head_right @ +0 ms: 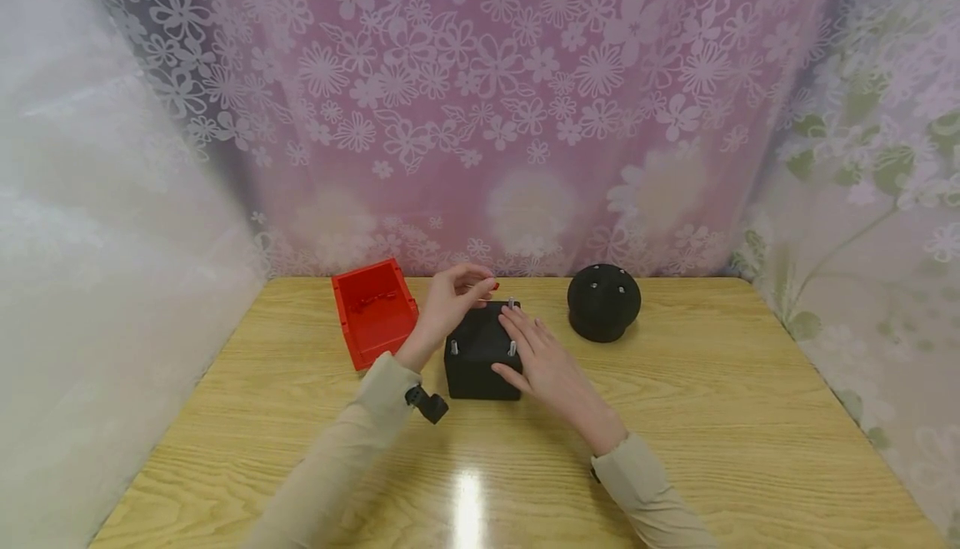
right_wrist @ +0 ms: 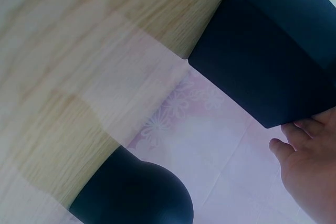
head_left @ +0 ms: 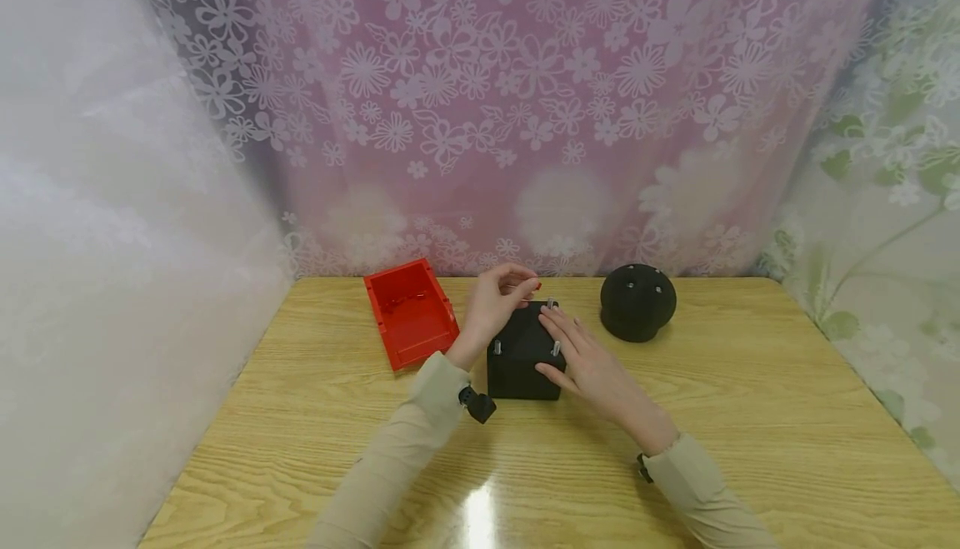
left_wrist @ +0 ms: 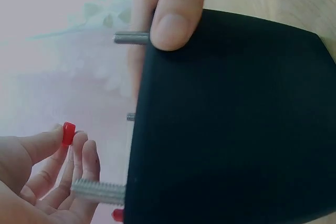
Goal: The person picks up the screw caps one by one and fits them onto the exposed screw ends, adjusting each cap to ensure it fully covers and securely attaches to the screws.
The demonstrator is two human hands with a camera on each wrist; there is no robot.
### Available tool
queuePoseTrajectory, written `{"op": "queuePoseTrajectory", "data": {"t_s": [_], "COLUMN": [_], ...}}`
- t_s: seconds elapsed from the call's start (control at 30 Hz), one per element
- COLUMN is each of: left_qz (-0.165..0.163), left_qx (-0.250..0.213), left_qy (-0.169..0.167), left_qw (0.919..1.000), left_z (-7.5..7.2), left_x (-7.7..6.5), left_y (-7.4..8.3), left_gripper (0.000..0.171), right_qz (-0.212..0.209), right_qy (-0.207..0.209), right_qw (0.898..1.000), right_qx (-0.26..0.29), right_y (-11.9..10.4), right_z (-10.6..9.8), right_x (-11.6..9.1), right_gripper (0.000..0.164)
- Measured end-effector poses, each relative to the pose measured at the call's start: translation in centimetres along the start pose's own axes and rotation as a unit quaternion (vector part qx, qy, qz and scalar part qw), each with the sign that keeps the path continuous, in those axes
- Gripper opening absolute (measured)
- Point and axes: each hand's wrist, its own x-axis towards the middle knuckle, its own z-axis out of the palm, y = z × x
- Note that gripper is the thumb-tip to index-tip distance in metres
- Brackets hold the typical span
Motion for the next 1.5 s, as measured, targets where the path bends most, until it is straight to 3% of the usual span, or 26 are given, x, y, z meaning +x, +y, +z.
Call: {"op": "queuePoseTrajectory", "data": {"t_s": [0.23,0.53,0.97,1.27,1.5], "left_qz": [0.033,0.070,0.073,0.074,0.065], "left_qx": [0.093,0.184,0.230,0.255,0.257], "left_qy": [0.003,0.024,0.017,0.006,-0.004], "left_qw": [0.9951,0.9801,0.9703,0.9642,0.9642], "left_z": [1.1,1.9,2.5,2.5,2.5], "left_x": [0.3,0.9,1.3,1.4,1.0], "left_y": [0.1,0.4,-0.4,-0.5,-0.3], "left_gripper": [0.020,0.019,0.015,0.011,0.012], "right_qz": [-0.001,0.005,-0.022,-0.019,-0.020], "right_qy": [0.001,-0.008,0.026,0.020,0.022], "right_qw": [1.000,1.000,0.999,0.999,0.999], "right_qx": [0.001,-0.002,-0.011,-0.018,-0.020], "right_y": [-0.1,-0.2,0.0,0.1,0.1], "right_z": [0.0,-0.1,0.1,0.1,0.1], "right_x": [0.0,0.1,0.1,0.1,0.0], "right_gripper": [0.074,0.075,0.077,0.077,0.076]}}
